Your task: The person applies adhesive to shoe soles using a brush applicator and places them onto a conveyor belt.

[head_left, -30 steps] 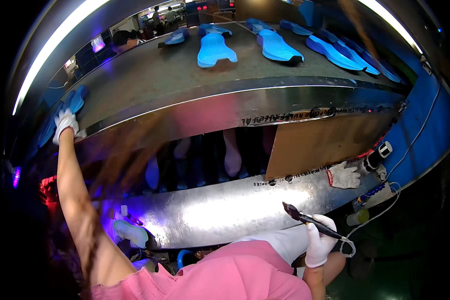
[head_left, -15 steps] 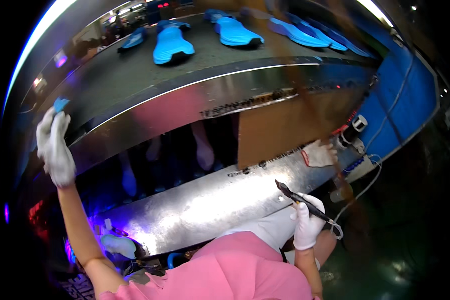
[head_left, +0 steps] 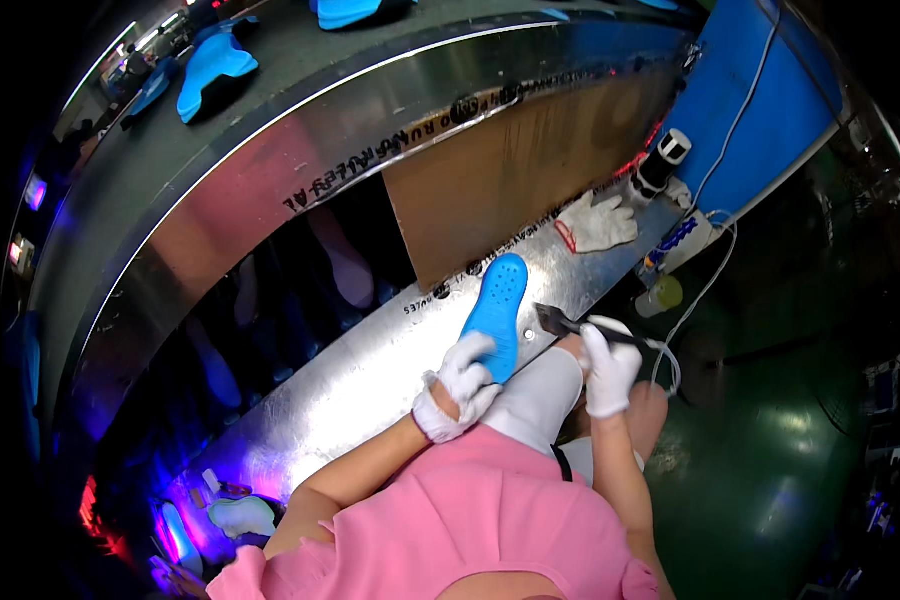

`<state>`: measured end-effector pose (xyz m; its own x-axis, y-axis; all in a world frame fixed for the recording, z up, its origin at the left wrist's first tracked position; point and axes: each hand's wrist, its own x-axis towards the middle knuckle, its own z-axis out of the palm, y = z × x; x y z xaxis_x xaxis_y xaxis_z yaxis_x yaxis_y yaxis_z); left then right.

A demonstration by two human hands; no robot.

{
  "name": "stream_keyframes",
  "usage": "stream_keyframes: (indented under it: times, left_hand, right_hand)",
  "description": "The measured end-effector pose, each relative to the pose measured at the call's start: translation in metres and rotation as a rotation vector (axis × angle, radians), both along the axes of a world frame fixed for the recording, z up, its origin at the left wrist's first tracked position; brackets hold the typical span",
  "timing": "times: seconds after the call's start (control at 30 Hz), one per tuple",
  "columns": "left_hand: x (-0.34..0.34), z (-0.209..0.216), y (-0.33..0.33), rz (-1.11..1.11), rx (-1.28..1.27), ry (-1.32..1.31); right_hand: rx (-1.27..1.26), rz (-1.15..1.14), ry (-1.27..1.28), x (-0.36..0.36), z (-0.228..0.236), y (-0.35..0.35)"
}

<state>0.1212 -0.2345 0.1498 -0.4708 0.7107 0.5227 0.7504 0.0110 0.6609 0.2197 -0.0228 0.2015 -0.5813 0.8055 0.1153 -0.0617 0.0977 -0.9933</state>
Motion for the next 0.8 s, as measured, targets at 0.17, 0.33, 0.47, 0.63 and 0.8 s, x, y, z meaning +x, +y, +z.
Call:
stream_keyframes:
  times: [0.17,0.33,0.47,0.63,0.8]
  left_hand:
    - [-0.014,0.003,0.023,0.041,0.220,-1.152]
    - [-0.033,-0.004,0.045,-0.437,0.598,-2.096]
    - [-0.027,0.014,0.062,0.043,0.565,-2.162]
    - [-0.024,0.023,0.052,-0.545,0.468,-2.154]
    - [-0.002,-0.036,0.071,-0.435,0.783,-1.723]
  right_hand:
    - [0.227,0.109,-0.398,-0.074,-0.025,-0.002]
    - [0.598,0.125,-0.511,-0.081,-0.034,-0.028]
    - [0.504,0.365,-0.395,-0.037,0.014,-0.045]
    - [0.579,0.162,-0.116,-0.034,0.051,-0.020]
    - [0.822,0.436,-0.001,-0.028,0.065,-0.045]
